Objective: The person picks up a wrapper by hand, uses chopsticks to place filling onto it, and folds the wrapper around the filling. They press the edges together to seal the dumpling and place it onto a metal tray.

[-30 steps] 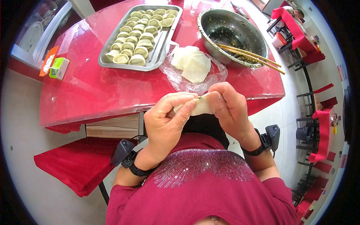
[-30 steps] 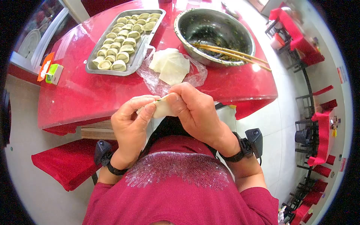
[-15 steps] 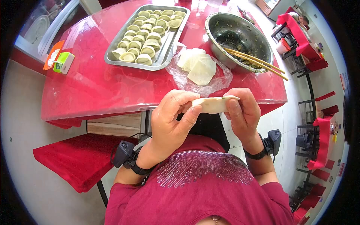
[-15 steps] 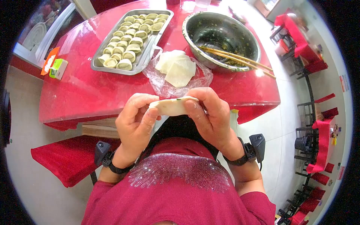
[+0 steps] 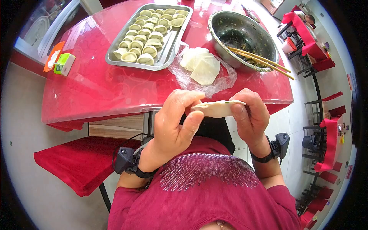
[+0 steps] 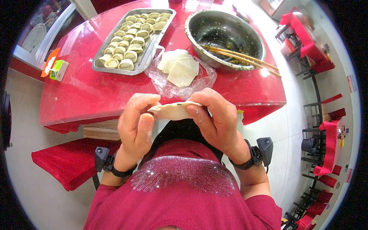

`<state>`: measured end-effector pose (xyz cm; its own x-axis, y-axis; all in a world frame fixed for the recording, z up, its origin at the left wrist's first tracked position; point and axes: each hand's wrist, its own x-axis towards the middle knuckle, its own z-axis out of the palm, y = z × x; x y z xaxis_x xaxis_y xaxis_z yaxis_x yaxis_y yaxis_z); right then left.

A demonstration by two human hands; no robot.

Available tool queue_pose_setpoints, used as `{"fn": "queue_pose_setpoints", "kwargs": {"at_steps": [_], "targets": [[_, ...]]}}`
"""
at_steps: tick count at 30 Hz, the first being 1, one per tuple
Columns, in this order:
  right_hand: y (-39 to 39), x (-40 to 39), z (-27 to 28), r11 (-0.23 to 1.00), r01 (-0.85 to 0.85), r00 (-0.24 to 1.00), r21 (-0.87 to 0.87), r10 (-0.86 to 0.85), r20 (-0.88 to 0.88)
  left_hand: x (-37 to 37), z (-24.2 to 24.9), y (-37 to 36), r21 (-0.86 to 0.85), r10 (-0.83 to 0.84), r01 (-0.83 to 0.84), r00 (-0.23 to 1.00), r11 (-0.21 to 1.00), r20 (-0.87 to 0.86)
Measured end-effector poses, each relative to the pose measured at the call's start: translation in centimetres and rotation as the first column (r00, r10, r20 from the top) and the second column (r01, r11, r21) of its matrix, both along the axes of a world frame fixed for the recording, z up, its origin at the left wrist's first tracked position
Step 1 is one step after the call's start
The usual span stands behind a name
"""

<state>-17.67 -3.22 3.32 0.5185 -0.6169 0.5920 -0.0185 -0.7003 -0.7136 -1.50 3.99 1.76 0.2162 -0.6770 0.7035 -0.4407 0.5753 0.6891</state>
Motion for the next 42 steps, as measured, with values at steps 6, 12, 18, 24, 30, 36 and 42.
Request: {"fn": "queue_pose_setpoints", "kwargs": {"at_steps": [6, 12, 18, 24, 30, 36, 42], "targets": [[0.1, 0.3, 0.2, 0.998, -0.057, 0.998, -0.016, 0.057, -0.030, 0.1, 0.0, 0.1, -0.032, 0.043, -0.040, 0.995, 0.999, 0.091], [0.3, 1.8, -0.4, 0.997, -0.057, 0.998, 0.048, 0.056, 0.014, 1.0, -0.2, -0.3, -0.022, 0.091, -0.091, 0.996, 0.996, 0.017], [0.3, 2.6, -0.6, 0.989, -0.062, 0.994, 0.132, 0.049, 0.094, 0.7, -0.2, 1.6, 0.281, -0.003, 0.080, 0.964, 0.956, -0.265], [0.8, 2.8, -1.0, 0.991, -0.034, 0.996, 0.132, 0.022, 0.091, 0.3, -0.9, 1.5, 0.113, 0.195, -0.190, 0.980, 0.975, -0.037], [0.4, 2.1, -0.1, 0.949, -0.132, 0.988, 0.286, 0.101, 0.120, 0.4, -0.3, 1.3, 0.170, 0.130, -0.109, 0.984, 0.979, -0.119], [-1.6, -0.3, 0.9, 0.970, -0.233, 0.969, -0.070, 0.226, -0.099, 1.5, 2.0, 1.5, 0.360, -0.228, 0.235, 0.972, 0.903, -0.062], [-1.4, -0.8, 0.5, 0.972, -0.234, 0.965, 0.017, 0.234, -0.116, 0.9, 1.7, 0.3, 0.168, -0.091, 0.060, 0.979, 0.984, 0.183]]}}
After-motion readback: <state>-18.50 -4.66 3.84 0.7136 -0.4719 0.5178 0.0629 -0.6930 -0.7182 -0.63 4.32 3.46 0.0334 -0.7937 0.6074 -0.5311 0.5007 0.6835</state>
